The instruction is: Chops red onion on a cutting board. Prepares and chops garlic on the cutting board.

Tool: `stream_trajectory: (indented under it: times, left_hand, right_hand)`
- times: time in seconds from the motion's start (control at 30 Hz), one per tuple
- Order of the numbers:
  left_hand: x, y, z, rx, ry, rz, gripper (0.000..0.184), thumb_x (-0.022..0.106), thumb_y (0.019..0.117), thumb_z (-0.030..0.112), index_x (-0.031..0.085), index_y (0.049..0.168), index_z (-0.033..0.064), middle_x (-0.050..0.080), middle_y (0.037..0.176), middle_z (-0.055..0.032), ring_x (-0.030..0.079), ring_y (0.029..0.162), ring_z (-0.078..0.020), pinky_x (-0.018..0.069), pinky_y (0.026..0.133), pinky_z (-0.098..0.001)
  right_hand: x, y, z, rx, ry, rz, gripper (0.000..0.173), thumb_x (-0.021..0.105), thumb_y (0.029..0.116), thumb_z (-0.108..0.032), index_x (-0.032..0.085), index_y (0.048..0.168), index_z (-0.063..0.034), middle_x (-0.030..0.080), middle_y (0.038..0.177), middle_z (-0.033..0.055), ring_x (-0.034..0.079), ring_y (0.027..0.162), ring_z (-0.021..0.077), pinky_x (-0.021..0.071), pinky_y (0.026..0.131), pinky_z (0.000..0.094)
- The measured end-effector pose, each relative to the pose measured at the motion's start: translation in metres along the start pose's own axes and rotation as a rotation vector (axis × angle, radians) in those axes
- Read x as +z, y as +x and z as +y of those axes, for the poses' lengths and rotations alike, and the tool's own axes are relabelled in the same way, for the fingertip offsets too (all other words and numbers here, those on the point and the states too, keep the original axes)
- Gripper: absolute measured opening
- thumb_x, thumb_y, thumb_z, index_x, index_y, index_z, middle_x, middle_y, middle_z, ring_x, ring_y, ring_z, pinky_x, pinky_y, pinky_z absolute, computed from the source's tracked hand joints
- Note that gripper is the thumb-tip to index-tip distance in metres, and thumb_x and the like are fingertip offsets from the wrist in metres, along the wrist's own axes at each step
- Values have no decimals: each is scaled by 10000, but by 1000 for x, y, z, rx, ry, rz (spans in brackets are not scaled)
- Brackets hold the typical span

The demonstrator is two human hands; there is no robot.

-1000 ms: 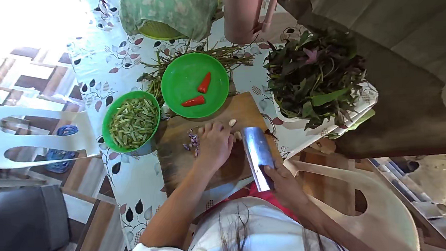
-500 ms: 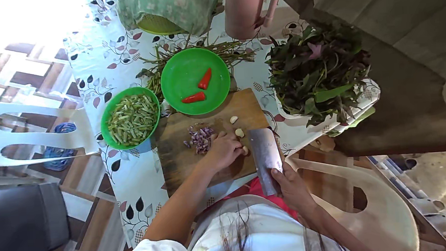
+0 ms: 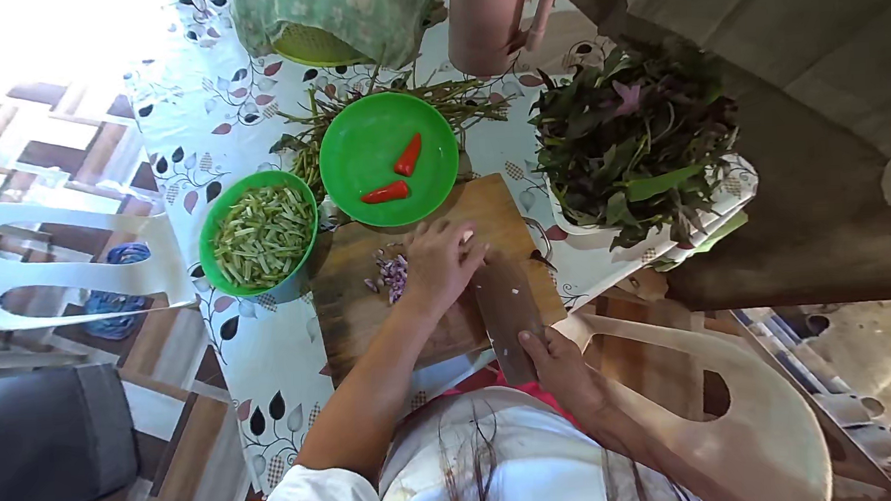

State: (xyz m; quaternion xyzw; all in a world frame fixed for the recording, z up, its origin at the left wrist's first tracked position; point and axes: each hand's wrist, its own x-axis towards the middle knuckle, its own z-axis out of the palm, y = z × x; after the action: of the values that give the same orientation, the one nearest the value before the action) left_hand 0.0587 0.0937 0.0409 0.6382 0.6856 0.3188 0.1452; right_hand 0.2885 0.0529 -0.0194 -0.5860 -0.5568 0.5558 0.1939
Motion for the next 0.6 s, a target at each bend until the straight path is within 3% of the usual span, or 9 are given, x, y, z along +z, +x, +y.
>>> stream_trajectory:
  times: [0.1, 0.23, 0.33, 0.47, 0.6]
  left_hand:
    - [-11, 24, 31, 212, -118, 355, 368, 686, 960, 255, 701, 1211, -12, 738, 1045, -161, 673, 1014, -316, 485, 924, -531]
    - [-22, 46, 93, 514, -274, 619, 409, 463, 1032, 270, 643, 1235, -37, 710, 1160, -182, 612, 1143, -264, 370, 1056, -468]
    - [19, 48, 95, 612, -232, 608, 327, 455, 1051, 228, 644, 1269, 73, 681, 1198, -134, 571, 1166, -264, 364, 1049, -428]
    - [116, 30, 26, 579, 33, 356, 324, 595, 975, 108, 670, 1290, 107, 699, 1232, -123, 620, 1138, -307, 441, 955, -464]
    - [104, 34, 30, 561, -27, 392, 307, 606, 959, 75, 669, 1259, 88, 712, 1181, -141, 618, 1114, -323, 409, 949, -463]
  right_hand:
    - [-1, 1, -3, 29, -120, -31, 288, 593, 1049, -269, 663, 1022, 9, 661, 800, 51, 650, 718, 91, 552, 697, 311]
    - [0, 2, -9, 75, -154, -52, 295, 617, 1043, -276, 675, 1055, 13, 676, 832, 73, 665, 759, 128, 558, 745, 353]
    - [0, 2, -11, 58, -154, -59, 311, 608, 1048, -279, 674, 1046, 25, 676, 833, 93, 667, 769, 147, 556, 759, 370]
    - [1, 2, -12, 31, -175, -74, 324, 593, 1050, -294, 669, 1015, 20, 652, 790, 69, 645, 721, 125, 547, 712, 349]
    - [4, -1, -16, -12, -290, -37, 348, 597, 1050, -287, 661, 982, 49, 622, 760, 104, 611, 703, 176, 508, 694, 392]
